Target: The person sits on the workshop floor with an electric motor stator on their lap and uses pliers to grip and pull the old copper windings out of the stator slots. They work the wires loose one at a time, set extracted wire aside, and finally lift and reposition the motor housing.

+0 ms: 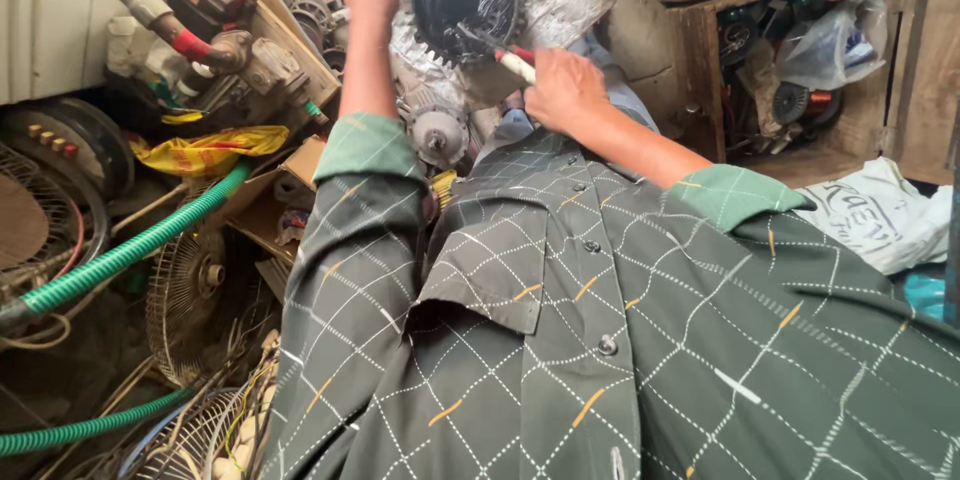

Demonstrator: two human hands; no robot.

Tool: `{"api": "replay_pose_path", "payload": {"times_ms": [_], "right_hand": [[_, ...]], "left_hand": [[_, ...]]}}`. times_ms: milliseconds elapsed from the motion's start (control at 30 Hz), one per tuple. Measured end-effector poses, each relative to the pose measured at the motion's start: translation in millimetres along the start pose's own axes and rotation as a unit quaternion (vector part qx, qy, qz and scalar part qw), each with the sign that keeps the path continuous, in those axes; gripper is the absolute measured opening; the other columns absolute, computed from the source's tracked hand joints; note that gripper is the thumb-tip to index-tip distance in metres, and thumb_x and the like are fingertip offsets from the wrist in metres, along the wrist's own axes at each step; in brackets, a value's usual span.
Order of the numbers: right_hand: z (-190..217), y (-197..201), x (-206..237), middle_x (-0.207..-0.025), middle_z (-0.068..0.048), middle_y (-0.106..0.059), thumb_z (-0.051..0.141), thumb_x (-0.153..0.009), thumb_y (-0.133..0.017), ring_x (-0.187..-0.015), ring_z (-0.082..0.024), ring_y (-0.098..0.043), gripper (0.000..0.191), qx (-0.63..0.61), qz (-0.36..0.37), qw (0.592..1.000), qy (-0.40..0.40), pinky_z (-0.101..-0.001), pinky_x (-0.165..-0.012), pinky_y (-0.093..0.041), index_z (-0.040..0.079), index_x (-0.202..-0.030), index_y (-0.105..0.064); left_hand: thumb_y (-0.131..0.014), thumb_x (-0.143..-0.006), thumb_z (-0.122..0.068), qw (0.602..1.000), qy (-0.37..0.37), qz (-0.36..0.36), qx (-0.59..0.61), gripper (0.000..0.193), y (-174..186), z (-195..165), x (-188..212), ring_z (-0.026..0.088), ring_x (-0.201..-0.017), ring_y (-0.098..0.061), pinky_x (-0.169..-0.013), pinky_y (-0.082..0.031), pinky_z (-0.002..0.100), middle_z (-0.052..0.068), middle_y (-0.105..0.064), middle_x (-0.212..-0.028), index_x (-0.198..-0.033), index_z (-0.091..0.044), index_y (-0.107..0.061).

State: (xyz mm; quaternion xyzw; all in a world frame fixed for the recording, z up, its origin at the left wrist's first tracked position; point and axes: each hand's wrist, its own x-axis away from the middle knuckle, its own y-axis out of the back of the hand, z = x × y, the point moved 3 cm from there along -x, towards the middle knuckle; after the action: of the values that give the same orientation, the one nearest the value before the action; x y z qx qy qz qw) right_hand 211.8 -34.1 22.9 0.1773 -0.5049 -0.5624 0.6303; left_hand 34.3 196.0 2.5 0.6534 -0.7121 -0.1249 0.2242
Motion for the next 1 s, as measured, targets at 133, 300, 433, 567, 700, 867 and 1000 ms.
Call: {"api": "replay_pose_path", "payload": {"times_ms": [133, 300, 433, 567, 700, 867, 1000], "right_hand": [[1.6, -1.2, -9.8, -0.096, -0.02, -0.071, 0.016, -0.078, -0.071, -0.088, -0.043, -0.069, 0.026, 0.027, 0.012, 0.999, -0.011, -0.0527, -0.078, -0.054, 0.004, -0.101, -0.068], [-22.1, 5.9, -22.9, -0.089, -0.021, -0.072, 0.012, -0.07, -0.069, -0.085, -0.043, -0.069, 0.029, -0.042, 0.071, 0.997, -0.011, -0.0492, -0.079, -0.054, 0.009, -0.099, -0.076], [-55.3, -11.0, -42.8, -0.089, -0.024, -0.07, 0.007, -0.075, -0.065, -0.08, -0.044, -0.066, 0.043, -0.122, 0.098, 0.985, 0.066, -0.0444, -0.074, -0.054, 0.014, -0.116, -0.077], [-79.9, -55.3, -80.2, -0.093, -0.021, -0.072, 0.01, -0.084, -0.067, -0.083, -0.04, -0.069, 0.027, -0.227, 0.078, 0.958, 0.159, -0.0392, -0.077, -0.056, 0.009, -0.109, -0.075], [-85.1, -68.3, -81.3, -0.1, -0.021, -0.072, 0.012, -0.083, -0.068, -0.09, -0.037, -0.071, 0.029, -0.276, 0.056, 0.943, 0.181, -0.0407, -0.083, -0.054, 0.002, -0.111, -0.069], [-51.2, -5.5, -37.2, -0.11, -0.019, -0.07, 0.005, -0.075, -0.061, -0.099, -0.038, -0.066, 0.043, -0.278, 0.065, 0.948, 0.141, -0.0427, -0.087, -0.052, 0.002, -0.117, -0.068], [-18.7, 46.4, -20.1, -0.116, -0.014, -0.07, 0.002, -0.081, -0.062, -0.107, -0.036, -0.066, 0.036, -0.147, 0.094, 0.982, 0.07, -0.0428, -0.092, -0.052, 0.011, -0.115, -0.073]], "left_hand": [[-0.057, -0.091, -0.048, 0.992, 0.082, -0.029, -0.091, 0.048, -25.8, 21.1, 14.6, 0.039, -0.08, -0.073, -0.075, -0.055, 0.045, 0.021, -0.076, -0.081, -0.084, -0.004, -0.076], [-0.054, -0.09, -0.049, 0.971, 0.106, -0.07, -0.204, 0.046, -29.0, 33.3, 10.9, 0.046, -0.087, -0.07, -0.078, -0.055, 0.052, 0.023, -0.074, -0.086, -0.084, -0.009, -0.077], [-0.056, -0.088, -0.047, 0.974, 0.113, -0.072, -0.185, 0.043, -32.1, 36.3, 8.7, 0.045, -0.081, -0.071, -0.074, -0.056, 0.052, 0.021, -0.074, -0.081, -0.083, -0.011, -0.077], [-0.055, -0.088, -0.049, 0.976, 0.12, -0.077, -0.166, 0.043, -36.1, 43.8, 6.3, 0.044, -0.082, -0.071, -0.074, -0.056, 0.053, 0.02, -0.075, -0.08, -0.088, -0.013, -0.078], [-0.058, -0.086, -0.053, 0.97, 0.133, -0.078, -0.19, 0.045, -36.9, 51.3, 6.9, 0.044, -0.083, -0.071, -0.075, -0.056, 0.053, 0.019, -0.076, -0.081, -0.091, -0.012, -0.076], [-0.057, -0.089, -0.052, 0.976, 0.123, -0.068, -0.167, 0.046, -42.8, 53.9, 10.7, 0.047, -0.086, -0.069, -0.076, -0.054, 0.054, 0.022, -0.074, -0.084, -0.089, -0.011, -0.077], [-0.058, -0.09, -0.052, 0.982, 0.113, -0.048, -0.141, 0.048, -36.2, 49.0, 7.3, 0.046, -0.088, -0.069, -0.078, -0.055, 0.051, 0.023, -0.074, -0.087, -0.092, -0.007, -0.076]]}}
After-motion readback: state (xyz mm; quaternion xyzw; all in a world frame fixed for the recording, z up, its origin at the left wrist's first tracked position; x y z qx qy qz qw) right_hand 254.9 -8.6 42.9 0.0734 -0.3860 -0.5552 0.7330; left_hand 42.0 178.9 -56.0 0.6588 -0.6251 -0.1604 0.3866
